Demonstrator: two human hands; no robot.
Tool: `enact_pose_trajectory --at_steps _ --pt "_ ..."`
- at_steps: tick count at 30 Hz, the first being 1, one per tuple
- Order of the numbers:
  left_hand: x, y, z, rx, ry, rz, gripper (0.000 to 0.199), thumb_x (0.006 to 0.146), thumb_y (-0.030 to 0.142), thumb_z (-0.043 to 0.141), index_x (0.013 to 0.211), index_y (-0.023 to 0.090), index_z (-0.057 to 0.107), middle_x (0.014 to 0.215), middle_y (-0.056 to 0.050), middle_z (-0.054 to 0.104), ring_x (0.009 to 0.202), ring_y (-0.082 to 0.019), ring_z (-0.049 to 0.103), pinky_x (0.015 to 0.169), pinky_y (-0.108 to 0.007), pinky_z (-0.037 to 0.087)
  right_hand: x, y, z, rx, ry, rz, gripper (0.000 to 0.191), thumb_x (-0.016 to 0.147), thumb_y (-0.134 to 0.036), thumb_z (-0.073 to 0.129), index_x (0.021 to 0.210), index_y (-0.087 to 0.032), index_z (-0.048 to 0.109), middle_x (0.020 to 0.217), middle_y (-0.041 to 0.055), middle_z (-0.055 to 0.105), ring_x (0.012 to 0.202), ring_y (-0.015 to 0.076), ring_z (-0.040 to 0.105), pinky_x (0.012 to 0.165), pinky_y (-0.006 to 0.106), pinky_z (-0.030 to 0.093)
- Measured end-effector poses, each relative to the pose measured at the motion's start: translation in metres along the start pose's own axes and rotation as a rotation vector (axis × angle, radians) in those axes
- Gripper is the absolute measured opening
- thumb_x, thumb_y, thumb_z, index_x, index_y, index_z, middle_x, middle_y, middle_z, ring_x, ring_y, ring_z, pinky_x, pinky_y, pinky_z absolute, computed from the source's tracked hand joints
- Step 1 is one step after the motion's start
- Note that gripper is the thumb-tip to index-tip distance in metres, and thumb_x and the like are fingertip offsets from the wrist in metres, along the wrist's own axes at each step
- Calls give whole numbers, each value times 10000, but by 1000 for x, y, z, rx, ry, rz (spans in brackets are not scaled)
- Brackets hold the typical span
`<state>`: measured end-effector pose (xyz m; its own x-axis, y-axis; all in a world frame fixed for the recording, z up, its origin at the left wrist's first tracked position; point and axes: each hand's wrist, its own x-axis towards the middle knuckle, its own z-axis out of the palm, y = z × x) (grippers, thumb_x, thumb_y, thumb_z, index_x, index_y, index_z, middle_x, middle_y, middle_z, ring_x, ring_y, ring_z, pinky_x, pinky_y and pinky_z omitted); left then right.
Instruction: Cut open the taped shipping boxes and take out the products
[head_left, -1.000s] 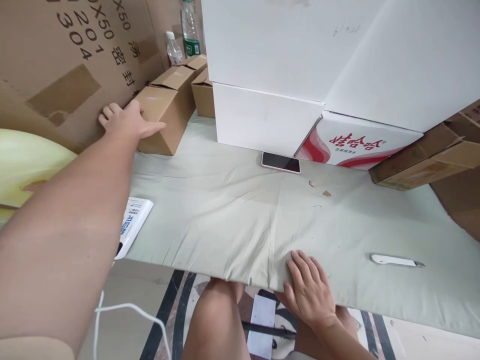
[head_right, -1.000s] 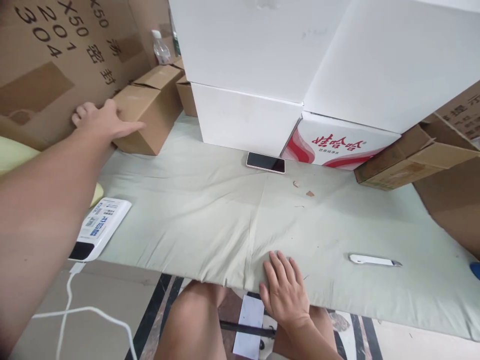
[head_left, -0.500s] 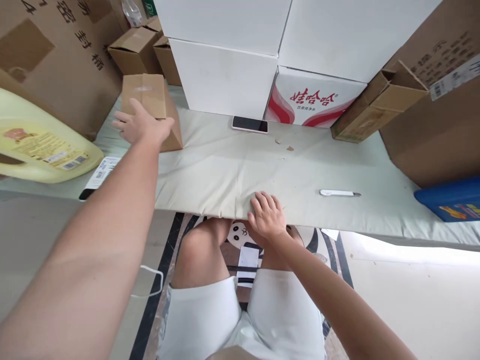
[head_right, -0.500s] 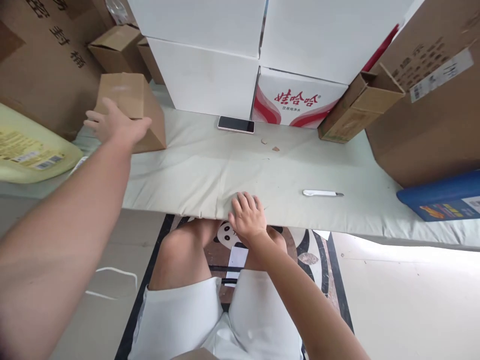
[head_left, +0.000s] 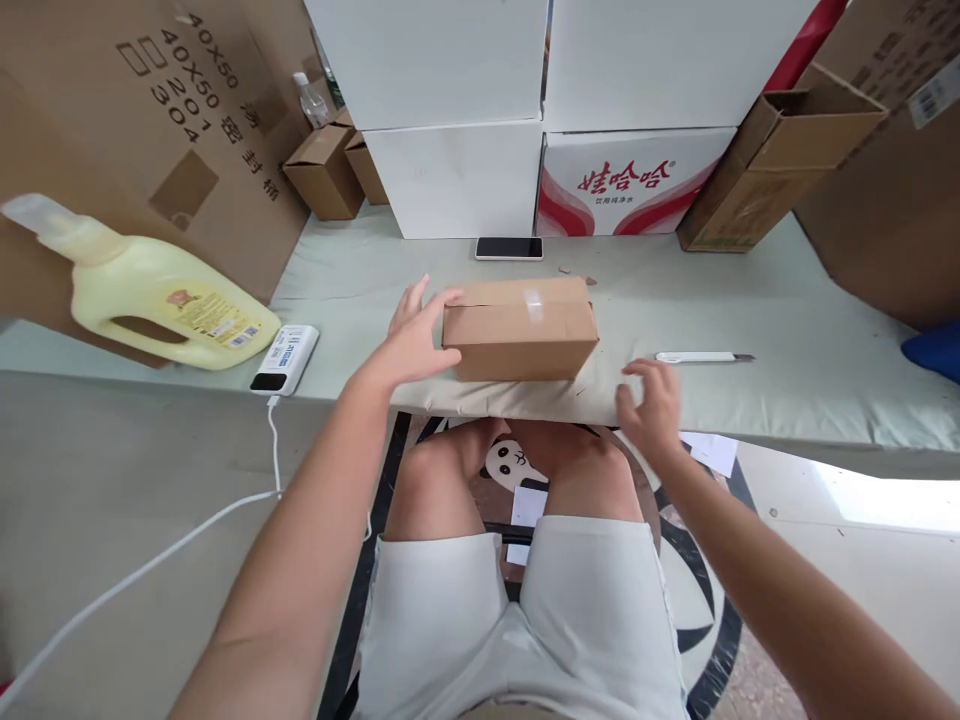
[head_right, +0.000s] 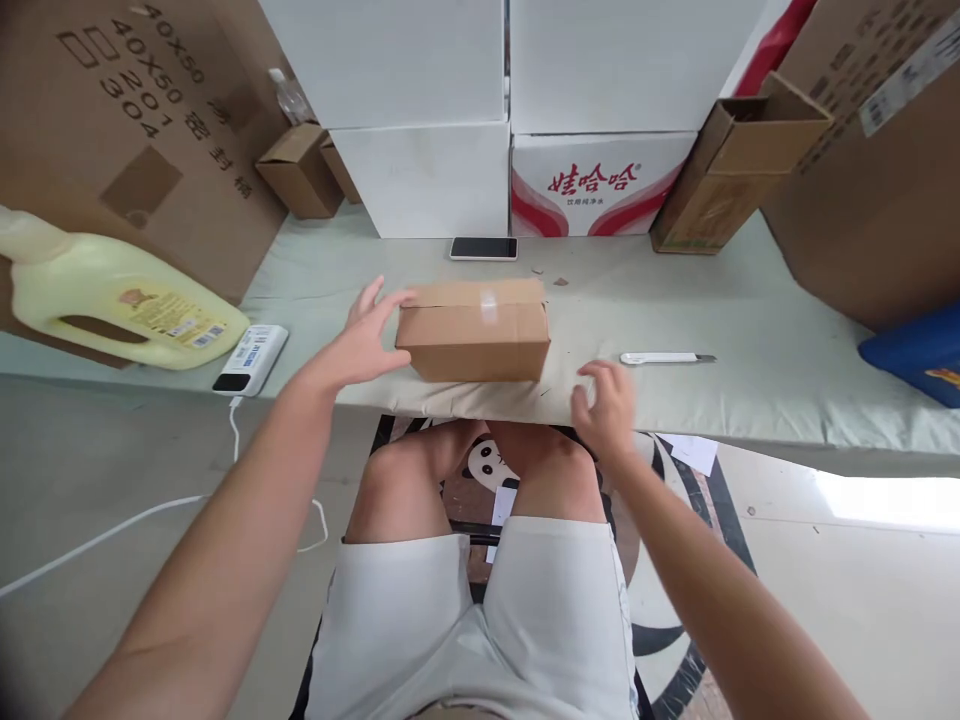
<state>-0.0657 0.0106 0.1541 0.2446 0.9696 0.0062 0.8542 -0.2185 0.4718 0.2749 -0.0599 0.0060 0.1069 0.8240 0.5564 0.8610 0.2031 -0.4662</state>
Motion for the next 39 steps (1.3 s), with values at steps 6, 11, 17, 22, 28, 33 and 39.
enact_pose_trajectory --at_steps 6,11,17,22,28,33,39 --pt "55 56 10 -18 157 110 447 932 288 487 1356 255 625 1522 -56 572 1423 -265 513 1214 -428 386 35 90 -22 -380 -123 133 492 852 -258 482 1319 -133 575 1415 205 578 1334 352 507 1115 524 385" --pt "90 70 44 222 114 90 418 1001 324 345 1061 219 746 1205 -112 743 1190 -316 624 1129 -523 396 34 100 -18 -403 -182 170 395 923 -260 411 1203 -158 670 1278 176 665 1235 330 555 1109 512 379" --pt "94 62 39 232 61 62 411 995 294 335 1025 230 740 1149 -104 762 1127 -304 651 1104 -507 406 35 91 -20 -330 -157 269 324 896 -254 419 1036 -154 694 1079 180 663 1065 311 567 1035 486 402" --pt "90 61 24 189 -47 -8 379 983 402 424 1077 221 743 1158 -109 768 1098 -320 672 1012 -451 479 45 79 -32 -224 -23 313 273 866 -277 421 1031 -194 623 1052 144 638 1071 304 578 1019 531 407" --pt "82 59 31 320 32 85 484 1021 346 285 1080 181 737 1199 -145 750 1167 -336 646 1071 -502 416 125 -8 -51 573 403 355 233 912 -335 353 1117 -287 453 989 32 602 946 188 672 884 387 521" --pt "83 59 30 313 30 86 454 996 296 318 1060 160 746 1173 -162 758 1140 -336 659 1014 -492 427 177 -117 -30 1516 203 430 210 926 -477 489 1061 -317 508 748 -50 528 617 128 580 644 304 521" --pt "82 57 31 280 63 97 453 1008 363 356 1044 156 758 1139 -161 771 1124 -338 674 1003 -487 430 167 -149 6 1676 17 659 555 887 -626 609 667 -230 288 539 -88 203 440 82 231 449 260 330"
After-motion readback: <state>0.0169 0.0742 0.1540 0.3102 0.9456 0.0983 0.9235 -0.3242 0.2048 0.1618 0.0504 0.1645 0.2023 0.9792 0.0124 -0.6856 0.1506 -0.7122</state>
